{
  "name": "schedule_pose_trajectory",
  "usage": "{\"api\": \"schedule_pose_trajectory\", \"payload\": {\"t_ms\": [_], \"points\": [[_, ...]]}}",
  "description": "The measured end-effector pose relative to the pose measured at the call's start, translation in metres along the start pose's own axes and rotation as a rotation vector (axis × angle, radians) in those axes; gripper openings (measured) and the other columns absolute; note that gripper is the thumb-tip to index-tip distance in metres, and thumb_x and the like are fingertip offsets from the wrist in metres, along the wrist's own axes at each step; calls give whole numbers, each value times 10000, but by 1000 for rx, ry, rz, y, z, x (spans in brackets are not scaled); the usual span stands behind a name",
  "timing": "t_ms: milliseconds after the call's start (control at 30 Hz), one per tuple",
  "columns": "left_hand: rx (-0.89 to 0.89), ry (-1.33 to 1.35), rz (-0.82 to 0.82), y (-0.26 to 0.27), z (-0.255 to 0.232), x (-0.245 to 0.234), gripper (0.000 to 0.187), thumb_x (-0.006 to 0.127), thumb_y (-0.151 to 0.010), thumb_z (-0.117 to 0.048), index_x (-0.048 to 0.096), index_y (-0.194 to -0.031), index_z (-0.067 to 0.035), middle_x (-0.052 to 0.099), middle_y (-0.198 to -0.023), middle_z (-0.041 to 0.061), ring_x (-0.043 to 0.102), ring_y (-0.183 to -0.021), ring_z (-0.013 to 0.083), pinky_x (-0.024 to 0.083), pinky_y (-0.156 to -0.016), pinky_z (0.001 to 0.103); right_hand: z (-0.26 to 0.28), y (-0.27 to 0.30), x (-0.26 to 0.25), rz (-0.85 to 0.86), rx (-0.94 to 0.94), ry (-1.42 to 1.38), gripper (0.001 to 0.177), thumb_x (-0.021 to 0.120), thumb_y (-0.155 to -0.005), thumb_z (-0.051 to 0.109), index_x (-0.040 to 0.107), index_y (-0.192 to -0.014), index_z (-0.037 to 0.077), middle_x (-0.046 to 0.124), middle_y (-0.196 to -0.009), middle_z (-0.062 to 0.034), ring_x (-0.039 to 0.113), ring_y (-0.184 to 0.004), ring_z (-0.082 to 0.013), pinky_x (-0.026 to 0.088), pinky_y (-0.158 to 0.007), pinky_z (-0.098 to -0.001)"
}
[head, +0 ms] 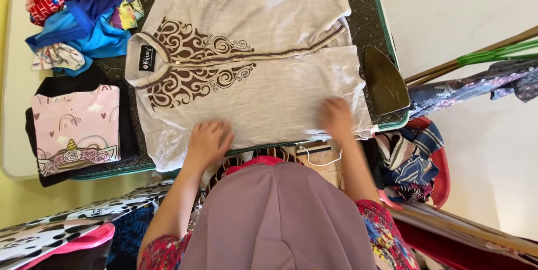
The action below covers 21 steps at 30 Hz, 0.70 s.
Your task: Ironing a shirt on an ironing board and then folding it neatly
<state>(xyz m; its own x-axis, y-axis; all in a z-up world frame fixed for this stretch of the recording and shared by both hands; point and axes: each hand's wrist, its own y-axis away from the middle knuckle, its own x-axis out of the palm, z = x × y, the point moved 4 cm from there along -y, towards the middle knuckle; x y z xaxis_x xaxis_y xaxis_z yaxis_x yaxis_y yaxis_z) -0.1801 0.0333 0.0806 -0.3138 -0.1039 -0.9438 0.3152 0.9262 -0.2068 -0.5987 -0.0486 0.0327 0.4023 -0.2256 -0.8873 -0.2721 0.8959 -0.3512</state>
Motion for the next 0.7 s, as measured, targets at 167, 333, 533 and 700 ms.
{"api": "schedule_pose_trajectory", "payload": {"t_ms": [167,333,533,700], "points": [[-124,49,146,-66,-5,40,551,384,-1077,-431,463,-1546,-152,428,-1606,95,347,-1492,351,201,-1204,633,165,-60,94,-29,-336,-181,339,495,-1001,296,675,-1235,130,667,-1302,-131,571,-1286,-336,388,-1100,-526],[-158,-144,43,-55,32,5,460,526,-1033,-483,656,-1407,-246,655,-1376,71,412,-1489,336,241,-1180,670,145,-84,91,342,-254,8,570,417,-1047,512,495,-1532,223,492,-1581,-60,405,-1492,-270,231,-1210,-614],[-554,-276,-37,-12,105,-23,725,383,-1075,-766,735,-1318,-181,620,-1441,217,513,-1341,509,399,-991,708,21,-84,-8,140,72,93,310,558,-1018,273,754,-1163,81,693,-1291,-173,590,-1288,-382,357,-1077,-650],[-767,51,69,3,142,11,813,328,-1011,-752,259,-1655,-260,118,-1739,122,85,-1596,334,-6,-1237,668,-106,-28,54,-104,393,268,321,613,-1009,322,712,-1294,212,646,-1373,-61,581,-1316,-266,492,-1041,-417]]}}
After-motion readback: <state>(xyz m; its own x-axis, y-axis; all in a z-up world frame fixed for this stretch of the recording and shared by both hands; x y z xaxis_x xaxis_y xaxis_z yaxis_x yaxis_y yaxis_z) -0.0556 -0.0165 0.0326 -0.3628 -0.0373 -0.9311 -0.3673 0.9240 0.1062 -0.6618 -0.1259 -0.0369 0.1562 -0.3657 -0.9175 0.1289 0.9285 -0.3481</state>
